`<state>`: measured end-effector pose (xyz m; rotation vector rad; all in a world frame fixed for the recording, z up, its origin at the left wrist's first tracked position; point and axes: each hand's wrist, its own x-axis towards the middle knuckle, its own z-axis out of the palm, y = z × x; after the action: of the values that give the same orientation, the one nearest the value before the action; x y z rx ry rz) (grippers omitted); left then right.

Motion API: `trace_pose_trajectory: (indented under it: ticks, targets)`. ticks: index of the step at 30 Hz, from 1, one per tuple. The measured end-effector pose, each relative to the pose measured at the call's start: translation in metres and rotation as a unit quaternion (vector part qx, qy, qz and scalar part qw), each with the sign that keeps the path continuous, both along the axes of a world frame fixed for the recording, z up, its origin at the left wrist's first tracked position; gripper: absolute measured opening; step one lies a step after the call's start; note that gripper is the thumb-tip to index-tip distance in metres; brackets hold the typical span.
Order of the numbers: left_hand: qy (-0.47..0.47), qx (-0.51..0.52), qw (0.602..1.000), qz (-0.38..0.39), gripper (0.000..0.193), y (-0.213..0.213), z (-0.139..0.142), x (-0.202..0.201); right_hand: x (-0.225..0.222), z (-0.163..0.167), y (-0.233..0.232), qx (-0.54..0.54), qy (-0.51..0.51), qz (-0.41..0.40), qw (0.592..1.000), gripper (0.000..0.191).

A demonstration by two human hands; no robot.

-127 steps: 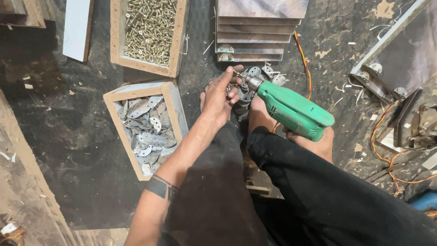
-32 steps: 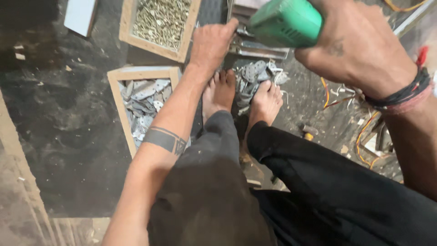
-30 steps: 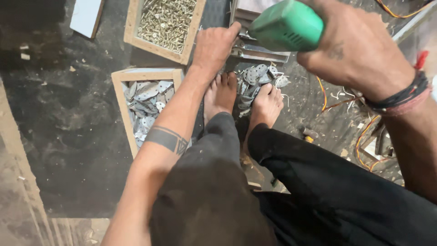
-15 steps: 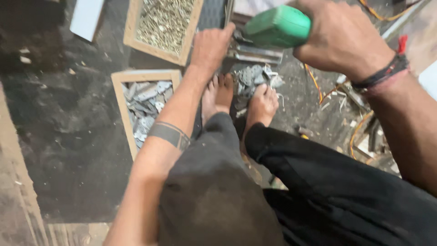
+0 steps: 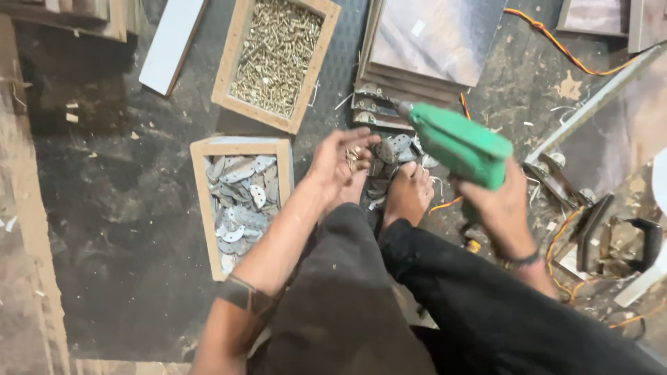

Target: The person kneels on the workshop floor and uses a green electric drill to drive screws, fastening metal hinge plates to the edges of wooden panels. They pick screws from a wooden tray, position each hinge plate on a panel, drill it in place, and stack the finished panels aside.

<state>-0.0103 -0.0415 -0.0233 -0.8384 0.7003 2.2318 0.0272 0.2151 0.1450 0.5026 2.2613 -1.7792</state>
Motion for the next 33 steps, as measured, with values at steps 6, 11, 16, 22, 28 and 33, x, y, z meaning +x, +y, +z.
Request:
trace_pose_trajectory:
  ticks: [6,11,16,22,28,33]
  targets:
    - [0.021,0.008,1.000,-0.018,0.040,0.004,0.005,0.006,0.067,-0.021,0.010,-0.148,-0.062,-0.089,0.983,0.033]
    - [0.023,-0.043,0.998,-0.031,0.034,0.008,0.005,0.007,0.086,-0.021,0.015,-0.115,-0.096,-0.066,0.987,0.033]
    - [0.039,-0.022,0.999,-0.030,0.036,0.003,0.012,0.009,0.098,-0.035,0.017,-0.101,-0.103,-0.075,0.987,0.035]
    - [0.070,-0.058,0.994,-0.054,0.029,0.001,0.006,0.007,0.105,-0.044,0.029,-0.116,-0.098,-0.068,0.986,0.036]
    - [0.109,-0.091,0.984,-0.108,0.021,0.001,-0.004,0.013,0.103,-0.038,0.028,-0.113,-0.113,-0.066,0.985,0.038]
    - [0.150,-0.086,0.974,-0.143,0.018,-0.007,-0.004,0.010,0.099,-0.032,0.024,-0.115,-0.127,-0.073,0.982,0.044]
